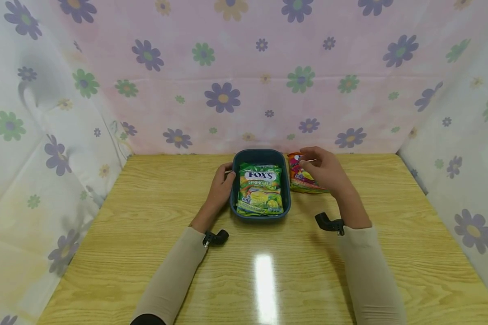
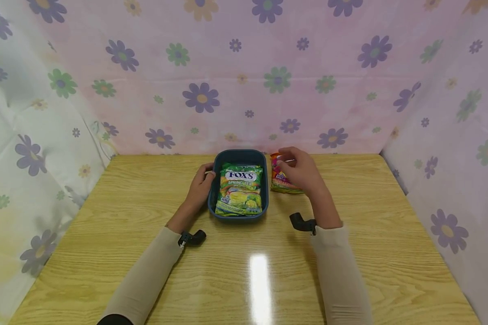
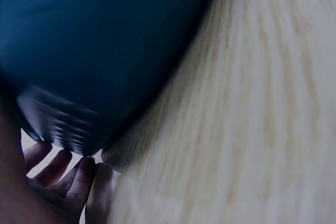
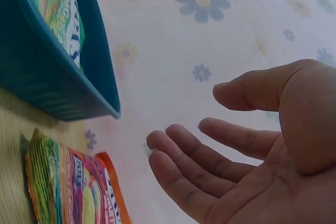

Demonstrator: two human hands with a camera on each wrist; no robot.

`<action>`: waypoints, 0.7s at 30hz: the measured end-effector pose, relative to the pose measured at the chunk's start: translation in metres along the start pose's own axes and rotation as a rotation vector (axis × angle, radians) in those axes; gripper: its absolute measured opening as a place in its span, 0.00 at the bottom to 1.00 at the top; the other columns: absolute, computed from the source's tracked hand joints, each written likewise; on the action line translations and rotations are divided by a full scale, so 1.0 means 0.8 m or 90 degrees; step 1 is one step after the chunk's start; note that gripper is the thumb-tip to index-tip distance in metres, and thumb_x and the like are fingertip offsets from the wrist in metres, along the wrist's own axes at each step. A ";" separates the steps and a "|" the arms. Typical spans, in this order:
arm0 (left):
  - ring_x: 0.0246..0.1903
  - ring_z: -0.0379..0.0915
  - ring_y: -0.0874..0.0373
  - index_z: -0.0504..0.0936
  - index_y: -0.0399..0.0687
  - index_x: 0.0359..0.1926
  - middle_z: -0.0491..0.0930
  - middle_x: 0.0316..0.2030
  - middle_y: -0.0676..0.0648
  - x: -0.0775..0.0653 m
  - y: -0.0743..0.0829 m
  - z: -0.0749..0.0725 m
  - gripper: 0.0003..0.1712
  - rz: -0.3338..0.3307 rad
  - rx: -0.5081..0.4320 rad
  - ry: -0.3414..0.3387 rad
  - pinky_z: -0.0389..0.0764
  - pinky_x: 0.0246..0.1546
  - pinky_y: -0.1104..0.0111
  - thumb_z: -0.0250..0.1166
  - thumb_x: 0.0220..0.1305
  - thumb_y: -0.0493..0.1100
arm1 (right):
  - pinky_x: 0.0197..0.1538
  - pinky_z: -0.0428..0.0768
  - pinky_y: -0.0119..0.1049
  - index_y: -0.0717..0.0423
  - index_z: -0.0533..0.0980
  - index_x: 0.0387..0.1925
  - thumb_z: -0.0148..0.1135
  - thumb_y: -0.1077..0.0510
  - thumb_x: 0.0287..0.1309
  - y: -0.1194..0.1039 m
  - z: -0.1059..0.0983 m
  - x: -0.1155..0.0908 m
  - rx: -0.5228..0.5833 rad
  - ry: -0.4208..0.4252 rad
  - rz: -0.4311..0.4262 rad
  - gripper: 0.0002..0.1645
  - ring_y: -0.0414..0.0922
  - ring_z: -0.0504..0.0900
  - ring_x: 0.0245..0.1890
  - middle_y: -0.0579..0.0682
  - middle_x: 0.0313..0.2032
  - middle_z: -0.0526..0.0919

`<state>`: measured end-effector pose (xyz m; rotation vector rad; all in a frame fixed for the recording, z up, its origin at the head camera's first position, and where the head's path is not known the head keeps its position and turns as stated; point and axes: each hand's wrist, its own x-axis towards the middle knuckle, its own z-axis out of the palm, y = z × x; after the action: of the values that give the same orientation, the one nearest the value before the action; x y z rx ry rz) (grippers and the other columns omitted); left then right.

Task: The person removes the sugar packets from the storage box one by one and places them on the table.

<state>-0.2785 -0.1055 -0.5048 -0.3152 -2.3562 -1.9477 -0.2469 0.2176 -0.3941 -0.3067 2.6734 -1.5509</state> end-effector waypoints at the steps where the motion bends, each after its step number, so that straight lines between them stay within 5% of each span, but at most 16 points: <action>1: 0.65 0.73 0.40 0.66 0.37 0.75 0.69 0.69 0.35 0.000 0.000 0.000 0.26 0.000 0.000 -0.001 0.75 0.64 0.45 0.47 0.84 0.42 | 0.61 0.80 0.55 0.60 0.71 0.73 0.57 0.56 0.79 -0.002 0.002 0.000 -0.002 -0.007 0.000 0.27 0.62 0.82 0.61 0.63 0.63 0.79; 10: 0.68 0.70 0.35 0.63 0.35 0.77 0.62 0.73 0.32 0.001 0.001 0.002 0.27 0.003 -0.009 -0.004 0.71 0.68 0.42 0.47 0.85 0.41 | 0.65 0.79 0.58 0.63 0.72 0.71 0.59 0.58 0.78 -0.015 0.017 -0.001 0.018 -0.065 -0.041 0.26 0.60 0.82 0.61 0.65 0.62 0.80; 21: 0.66 0.72 0.40 0.63 0.35 0.75 0.61 0.72 0.35 0.001 -0.001 0.006 0.26 0.012 0.017 0.003 0.74 0.66 0.47 0.45 0.84 0.40 | 0.67 0.76 0.61 0.61 0.65 0.77 0.57 0.57 0.79 -0.026 0.041 -0.007 -0.002 -0.131 -0.017 0.31 0.63 0.76 0.68 0.66 0.65 0.77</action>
<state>-0.2792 -0.1011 -0.5061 -0.3300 -2.3650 -1.9061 -0.2344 0.1805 -0.3925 -0.4766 2.5245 -1.4366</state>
